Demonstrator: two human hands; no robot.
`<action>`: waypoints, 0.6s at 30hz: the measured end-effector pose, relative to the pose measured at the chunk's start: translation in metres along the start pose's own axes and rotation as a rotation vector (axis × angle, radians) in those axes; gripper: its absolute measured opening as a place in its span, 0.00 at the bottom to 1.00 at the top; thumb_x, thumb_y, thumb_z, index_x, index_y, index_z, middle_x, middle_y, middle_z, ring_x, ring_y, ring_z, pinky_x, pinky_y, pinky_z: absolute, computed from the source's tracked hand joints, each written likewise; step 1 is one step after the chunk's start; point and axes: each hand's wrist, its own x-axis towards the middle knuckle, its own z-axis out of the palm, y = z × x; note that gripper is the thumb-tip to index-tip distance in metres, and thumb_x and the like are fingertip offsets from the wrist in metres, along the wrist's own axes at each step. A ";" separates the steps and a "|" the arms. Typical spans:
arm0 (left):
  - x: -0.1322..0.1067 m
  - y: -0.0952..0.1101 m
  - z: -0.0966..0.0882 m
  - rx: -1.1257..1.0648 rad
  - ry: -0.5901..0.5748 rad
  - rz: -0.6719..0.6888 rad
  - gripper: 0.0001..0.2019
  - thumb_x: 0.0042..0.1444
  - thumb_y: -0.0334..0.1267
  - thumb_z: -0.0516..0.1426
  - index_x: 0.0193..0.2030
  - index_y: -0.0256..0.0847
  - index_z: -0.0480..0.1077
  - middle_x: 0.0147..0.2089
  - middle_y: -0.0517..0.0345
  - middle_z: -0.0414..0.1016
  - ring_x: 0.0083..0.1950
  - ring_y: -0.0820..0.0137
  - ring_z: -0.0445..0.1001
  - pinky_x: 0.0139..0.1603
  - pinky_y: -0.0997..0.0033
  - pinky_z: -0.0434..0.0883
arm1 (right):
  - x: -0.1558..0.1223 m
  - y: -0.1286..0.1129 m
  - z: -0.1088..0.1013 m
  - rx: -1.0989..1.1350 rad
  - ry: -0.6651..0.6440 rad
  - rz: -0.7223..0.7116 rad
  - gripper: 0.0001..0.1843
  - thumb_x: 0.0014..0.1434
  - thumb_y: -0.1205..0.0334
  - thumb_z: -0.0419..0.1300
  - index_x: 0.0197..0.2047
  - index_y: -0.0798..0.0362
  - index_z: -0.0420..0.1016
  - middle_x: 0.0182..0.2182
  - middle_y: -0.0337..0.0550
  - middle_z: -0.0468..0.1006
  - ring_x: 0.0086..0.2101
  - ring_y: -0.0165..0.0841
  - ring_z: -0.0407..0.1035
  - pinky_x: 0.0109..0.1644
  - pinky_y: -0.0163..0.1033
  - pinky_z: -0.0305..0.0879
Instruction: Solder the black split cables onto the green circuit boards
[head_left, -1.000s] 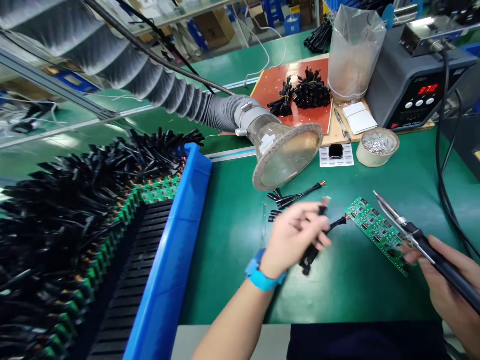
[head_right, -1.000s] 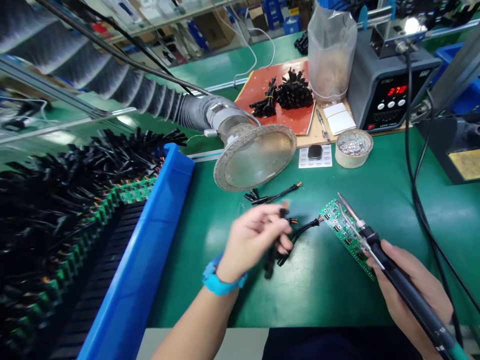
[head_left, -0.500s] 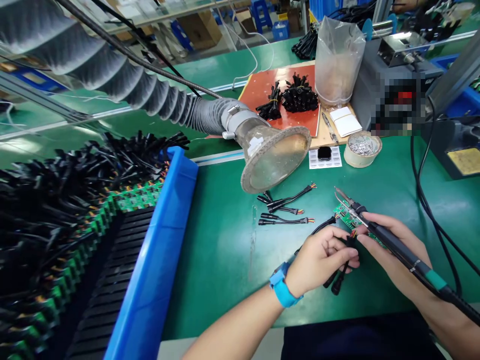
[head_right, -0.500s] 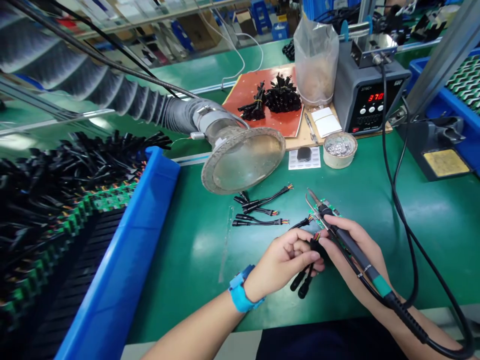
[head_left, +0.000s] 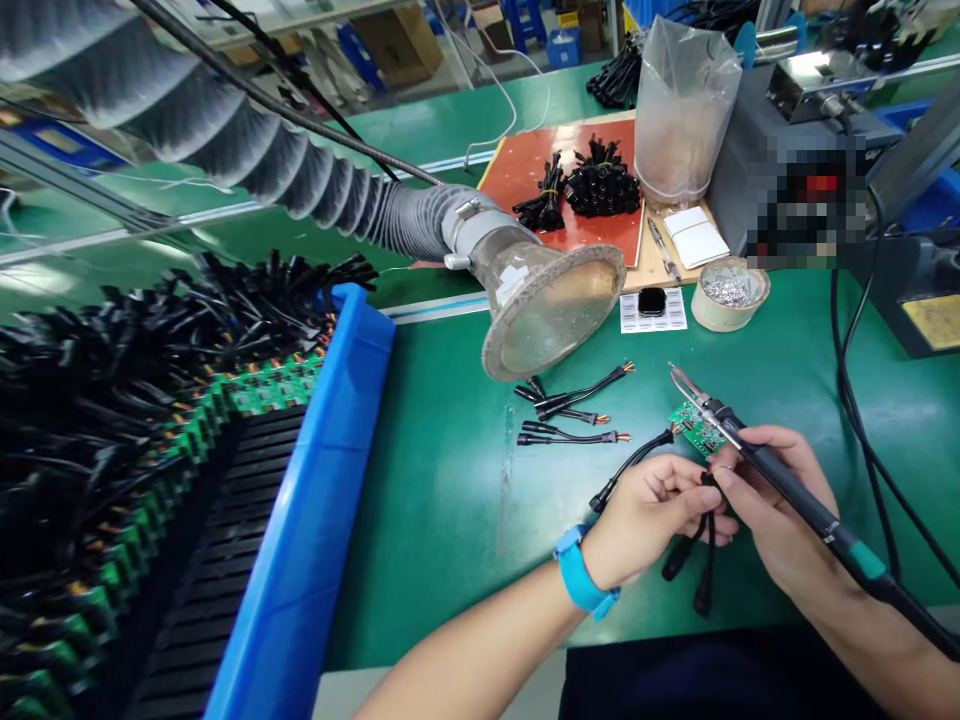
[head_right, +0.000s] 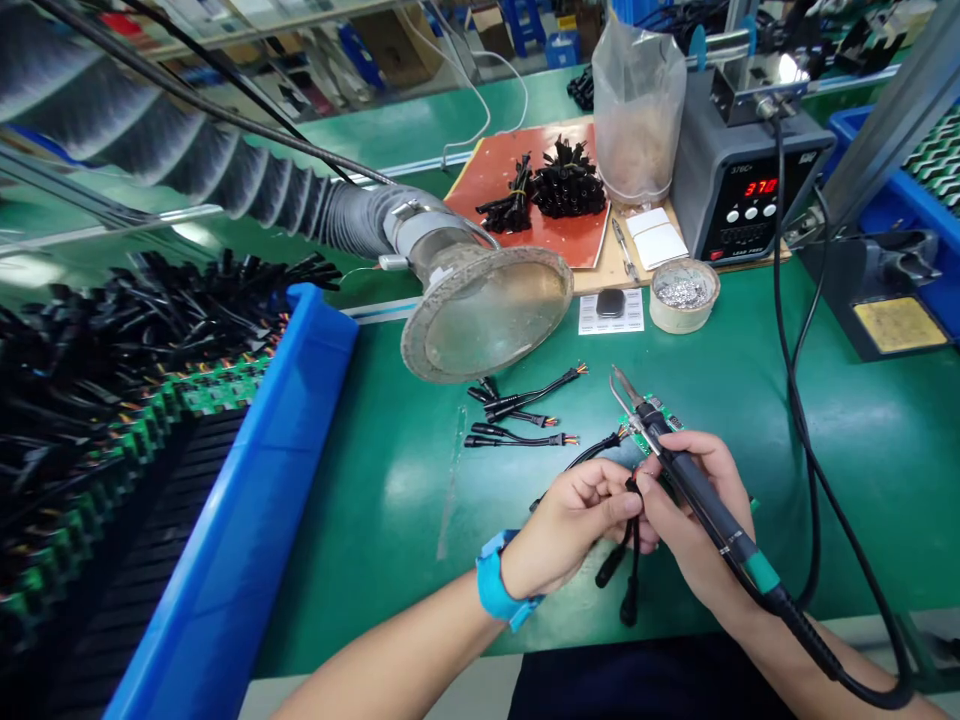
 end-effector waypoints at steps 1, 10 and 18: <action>0.000 0.000 -0.001 -0.034 -0.018 -0.026 0.17 0.45 0.44 0.65 0.32 0.35 0.65 0.25 0.59 0.74 0.26 0.72 0.76 0.29 0.73 0.72 | -0.001 0.002 0.001 0.009 -0.003 -0.003 0.17 0.56 0.62 0.61 0.46 0.44 0.61 0.31 0.33 0.71 0.20 0.25 0.68 0.17 0.29 0.66; 0.001 0.004 -0.015 -0.266 -0.280 -0.248 0.15 0.44 0.40 0.67 0.32 0.34 0.68 0.26 0.58 0.75 0.24 0.70 0.77 0.24 0.72 0.76 | -0.001 0.016 -0.023 -0.055 -0.036 -0.104 0.20 0.49 0.68 0.67 0.45 0.48 0.70 0.34 0.40 0.77 0.36 0.31 0.73 0.35 0.31 0.73; 0.002 0.013 -0.017 -0.146 -0.291 -0.360 0.16 0.40 0.40 0.68 0.31 0.32 0.71 0.26 0.59 0.74 0.21 0.76 0.73 0.21 0.79 0.73 | -0.006 0.010 -0.027 -0.147 -0.093 -0.097 0.21 0.52 0.67 0.64 0.49 0.47 0.68 0.33 0.38 0.75 0.33 0.31 0.73 0.35 0.34 0.73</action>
